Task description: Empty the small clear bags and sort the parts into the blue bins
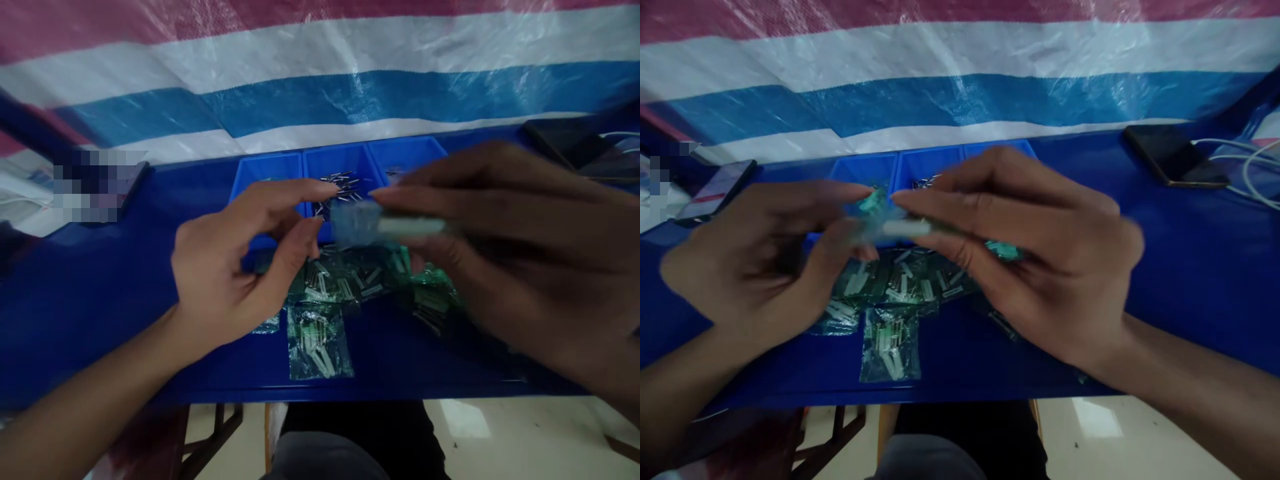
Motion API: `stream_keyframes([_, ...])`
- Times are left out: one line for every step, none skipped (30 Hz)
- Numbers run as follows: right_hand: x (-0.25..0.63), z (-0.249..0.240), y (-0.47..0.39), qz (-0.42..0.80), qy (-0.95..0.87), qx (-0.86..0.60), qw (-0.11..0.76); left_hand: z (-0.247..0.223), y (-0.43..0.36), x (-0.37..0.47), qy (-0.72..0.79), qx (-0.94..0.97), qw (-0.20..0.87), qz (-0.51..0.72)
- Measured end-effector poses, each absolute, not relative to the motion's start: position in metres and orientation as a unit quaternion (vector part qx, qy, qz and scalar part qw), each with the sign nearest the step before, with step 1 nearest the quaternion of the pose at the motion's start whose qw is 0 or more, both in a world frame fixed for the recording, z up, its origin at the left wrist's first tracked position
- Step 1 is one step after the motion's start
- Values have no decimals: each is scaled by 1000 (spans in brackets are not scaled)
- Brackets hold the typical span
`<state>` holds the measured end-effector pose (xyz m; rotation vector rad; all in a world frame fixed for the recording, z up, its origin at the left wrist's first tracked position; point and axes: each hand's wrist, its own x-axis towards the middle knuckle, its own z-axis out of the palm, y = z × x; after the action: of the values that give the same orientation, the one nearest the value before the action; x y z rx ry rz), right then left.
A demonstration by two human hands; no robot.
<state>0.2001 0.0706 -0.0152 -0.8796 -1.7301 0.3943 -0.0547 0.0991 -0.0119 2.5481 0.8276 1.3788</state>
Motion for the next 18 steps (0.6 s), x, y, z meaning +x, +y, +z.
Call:
stream_keyframes([199, -14, 71, 219, -708, -372, 558, -14, 101, -54, 261, 857, 20, 445])
stream_keyframes([198, -12, 72, 283, -687, -371, 557, -16, 103, -54, 256, 863, -21, 435])
stream_keyframes([198, -11, 73, 350, -665, -363, 550, -17, 104, -54, 259, 861, -60, 434])
stream_keyframes([198, -10, 74, 416, -645, -351, 536, -18, 104, -53, 264, 851, -96, 444])
stream_keyframes([198, -9, 75, 478, -626, -334, 517, -18, 103, -53, 265, 839, -128, 458])
stream_keyframes([198, -8, 76, 531, -609, -315, 498, -18, 101, -53, 262, 829, -155, 469])
stream_keyframes([198, -7, 76, 574, -594, -299, 479, -17, 99, -54, 254, 830, -169, 467])
stream_keyframes([199, -7, 76, 608, -581, -285, 460, -15, 97, -55, 244, 843, -169, 448])
stream_keyframes([199, -7, 76, 631, -572, -273, 447, -13, 95, -56, 229, 861, -160, 426])
stream_keyframes([199, -8, 76, 644, -566, -263, 442, -11, 95, -57, 221, 874, -141, 409])
stream_keyframes([199, -8, 76, 645, -563, -257, 448, -8, 96, -58, 215, 877, -121, 413])
stream_keyframes([199, -8, 76, 639, -561, -255, 460, -6, 99, -61, 227, 865, -96, 437])
stream_keyframes([199, -9, 77, 626, -562, -257, 476, -5, 104, -64, 253, 842, -67, 472])
stream_keyframes([199, -10, 78, 611, -563, -262, 490, -4, 111, -68, 291, 810, -33, 507])
stream_keyframes([199, -10, 80, 597, -567, -269, 500, -4, 120, -73, 333, 780, 3, 530])
stream_keyframes([200, -11, 81, 587, -572, -273, 504, -6, 130, -79, 374, 756, 37, 535])
stream_keyframes([200, -11, 83, 583, -575, -275, 504, -8, 140, -86, 400, 752, 69, 519])
stream_keyframes([200, -12, 84, 581, -580, -276, 500, -11, 150, -93, 410, 754, 82, 507])
